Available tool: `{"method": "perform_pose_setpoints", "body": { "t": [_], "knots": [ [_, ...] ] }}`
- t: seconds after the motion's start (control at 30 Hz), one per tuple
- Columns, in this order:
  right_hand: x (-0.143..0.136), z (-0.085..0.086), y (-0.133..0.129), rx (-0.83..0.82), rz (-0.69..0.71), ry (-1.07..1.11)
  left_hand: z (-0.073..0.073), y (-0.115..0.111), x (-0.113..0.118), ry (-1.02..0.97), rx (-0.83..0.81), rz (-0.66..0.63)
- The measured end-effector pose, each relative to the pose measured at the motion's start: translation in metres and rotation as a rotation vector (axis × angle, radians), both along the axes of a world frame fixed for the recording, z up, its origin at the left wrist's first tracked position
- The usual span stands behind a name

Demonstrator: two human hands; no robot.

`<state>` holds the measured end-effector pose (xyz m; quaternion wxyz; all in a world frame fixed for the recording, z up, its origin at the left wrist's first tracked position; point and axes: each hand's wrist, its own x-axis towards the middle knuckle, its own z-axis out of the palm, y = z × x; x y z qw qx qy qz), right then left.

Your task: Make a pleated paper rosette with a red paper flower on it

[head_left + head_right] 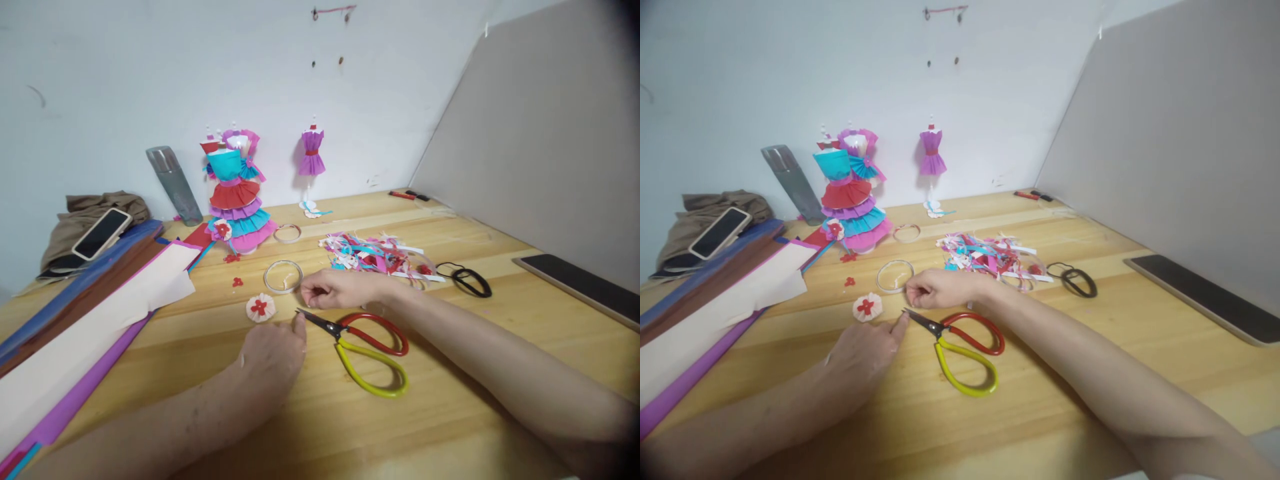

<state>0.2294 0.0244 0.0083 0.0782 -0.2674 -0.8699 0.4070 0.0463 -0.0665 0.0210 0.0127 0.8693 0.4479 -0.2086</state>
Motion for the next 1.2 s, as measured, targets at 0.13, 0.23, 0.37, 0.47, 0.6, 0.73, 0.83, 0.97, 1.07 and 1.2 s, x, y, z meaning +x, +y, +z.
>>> {"method": "perform_pose_setpoints", "body": {
  "t": [0.13, 0.23, 0.37, 0.47, 0.6, 0.73, 0.83, 0.97, 1.07, 1.2],
  "knots": [
    [0.005, -0.001, 0.005, -0.196, -0.021, 0.062, 0.001, -0.001, 0.001, 0.003, -0.013, 0.005],
    [0.004, -0.002, 0.004, -0.28, -0.089, 0.091, -0.001, -0.003, 0.002, -0.011, -0.016, 0.021],
    [-0.004, -0.004, 0.0, -0.328, -0.181, 0.223, 0.005, -0.005, 0.005, -0.03, -0.012, 0.043],
    [-0.014, -0.008, -0.006, -0.358, -0.264, 0.353, 0.025, 0.001, -0.003, -0.048, -0.104, 0.071],
    [-0.026, -0.012, -0.015, -0.308, -0.386, 0.495, 0.06, 0.031, -0.04, -0.11, 0.032, 0.072],
    [-0.038, -0.012, -0.019, -0.061, -0.377, 0.493, 0.077, 0.072, -0.088, -0.329, 0.198, 0.277],
    [-0.046, -0.009, -0.017, 0.153, -0.299, 0.466, 0.072, 0.091, -0.106, -0.513, -0.083, 0.357],
    [-0.056, -0.005, -0.014, 0.337, -0.257, 0.318, 0.057, 0.1, -0.108, -0.652, -0.297, 0.45],
    [-0.063, -0.008, -0.01, 0.379, -0.26, 0.219, 0.047, 0.105, -0.11, -0.645, -0.292, 0.453],
    [-0.07, -0.016, -0.006, 0.36, -0.272, 0.221, 0.043, 0.108, -0.111, -0.626, -0.248, 0.453]
  ]
}}
